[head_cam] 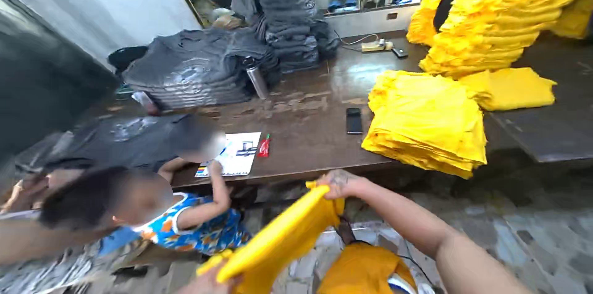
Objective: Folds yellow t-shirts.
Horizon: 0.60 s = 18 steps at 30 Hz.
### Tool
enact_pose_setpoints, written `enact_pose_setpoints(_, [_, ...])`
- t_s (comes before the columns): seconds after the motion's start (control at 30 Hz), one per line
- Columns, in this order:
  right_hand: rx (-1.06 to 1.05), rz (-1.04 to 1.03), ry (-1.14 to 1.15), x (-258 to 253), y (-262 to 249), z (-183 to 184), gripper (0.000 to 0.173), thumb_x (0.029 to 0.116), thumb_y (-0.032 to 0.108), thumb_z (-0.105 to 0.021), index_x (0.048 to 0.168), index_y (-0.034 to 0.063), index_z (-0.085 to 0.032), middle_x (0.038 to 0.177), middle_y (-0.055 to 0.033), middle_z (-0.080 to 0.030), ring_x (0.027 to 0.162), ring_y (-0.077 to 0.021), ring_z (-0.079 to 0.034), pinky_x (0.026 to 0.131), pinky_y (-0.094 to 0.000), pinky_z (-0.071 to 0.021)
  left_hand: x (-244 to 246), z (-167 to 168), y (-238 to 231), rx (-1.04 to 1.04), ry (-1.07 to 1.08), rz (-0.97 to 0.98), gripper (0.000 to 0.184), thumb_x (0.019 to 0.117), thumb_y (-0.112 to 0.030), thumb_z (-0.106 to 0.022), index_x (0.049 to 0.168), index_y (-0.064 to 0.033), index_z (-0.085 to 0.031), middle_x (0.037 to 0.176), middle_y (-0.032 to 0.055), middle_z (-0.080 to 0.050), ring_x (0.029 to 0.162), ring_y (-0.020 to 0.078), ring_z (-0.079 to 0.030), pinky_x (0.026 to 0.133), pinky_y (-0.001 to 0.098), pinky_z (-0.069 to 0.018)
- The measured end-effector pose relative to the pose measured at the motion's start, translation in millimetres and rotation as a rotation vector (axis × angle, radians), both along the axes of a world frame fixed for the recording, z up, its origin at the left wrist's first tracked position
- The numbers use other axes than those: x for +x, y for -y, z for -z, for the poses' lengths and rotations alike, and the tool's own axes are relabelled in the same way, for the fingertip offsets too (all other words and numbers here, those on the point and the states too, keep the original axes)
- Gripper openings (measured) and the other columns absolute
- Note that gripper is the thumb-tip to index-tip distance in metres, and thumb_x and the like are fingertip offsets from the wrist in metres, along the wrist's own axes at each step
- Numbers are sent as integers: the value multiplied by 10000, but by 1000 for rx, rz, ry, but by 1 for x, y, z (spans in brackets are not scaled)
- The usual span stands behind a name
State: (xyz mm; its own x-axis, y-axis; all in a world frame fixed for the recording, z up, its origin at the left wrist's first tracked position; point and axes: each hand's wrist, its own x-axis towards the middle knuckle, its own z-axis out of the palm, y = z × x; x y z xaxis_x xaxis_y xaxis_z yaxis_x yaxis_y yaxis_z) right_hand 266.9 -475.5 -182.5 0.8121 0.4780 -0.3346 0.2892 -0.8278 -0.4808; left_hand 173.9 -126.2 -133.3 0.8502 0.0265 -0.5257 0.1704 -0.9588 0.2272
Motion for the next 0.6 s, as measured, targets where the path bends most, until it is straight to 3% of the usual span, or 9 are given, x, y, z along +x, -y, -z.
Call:
enact_pose_setpoints(0.1, [81, 86, 357, 36, 24, -69, 357, 904, 167, -712, 1246, 64, -700, 1201, -214, -705, 1150, -412, -660, 975, -629, -489, 74, -47, -2, 8, 472, 193, 396, 865, -241, -778, 1188, -18, -726, 1129, 334, -678, 1140, 577, -593, 1016, 801, -325])
enact_pose_setpoints(0.2, [157, 118, 937, 69, 58, -54, 354, 799, 170, -798, 1132, 70, -737, 915, -198, -726, 855, -402, -723, 751, -575, -585, 148, -53, 18, -24, 937, 383, 407, 773, -160, -749, 1166, -55, -727, 1030, 312, -684, 1024, 577, -626, 930, 772, -400])
enact_pose_setpoints(0.3, [190, 200, 1210, 99, 83, -11, 441, 777, 204, -768, 1192, 60, -731, 855, -210, -689, 779, -400, -697, 701, -537, -584, 214, -16, 46, -91, 1049, 368, 535, 738, -78, -751, 1270, -78, -693, 1088, 350, -656, 1052, 605, -601, 912, 764, -422])
enact_pose_setpoints(0.4, [231, 357, 1063, 110, 98, 64, 503, 775, 161, -780, 1263, 63, -709, 995, -257, -700, 873, -423, -711, 750, -545, -602, 263, 57, 80, -168, 826, 242, 612, 813, -25, -738, 1409, -79, -610, 1244, 392, -593, 1165, 600, -563, 990, 721, -431])
enact_pose_setpoints(0.5, [199, 504, 708, 100, 110, 132, 481, 837, 155, -779, 1300, 59, -689, 1195, -272, -674, 1066, -450, -683, 871, -570, -583, 291, 153, 99, -218, 655, 161, 507, 930, -91, -626, 1435, -80, -589, 1409, 339, -531, 1289, 554, -512, 1043, 691, -416])
enact_pose_setpoints(0.6, [199, 532, 552, 105, 105, 143, 372, 848, 161, -759, 1200, 43, -735, 1222, -283, -669, 1134, -478, -652, 926, -602, -549, 297, 157, 133, -311, 517, 103, 456, 962, -108, -604, 1405, -5, -591, 1415, 322, -536, 1310, 543, -498, 1060, 678, -402])
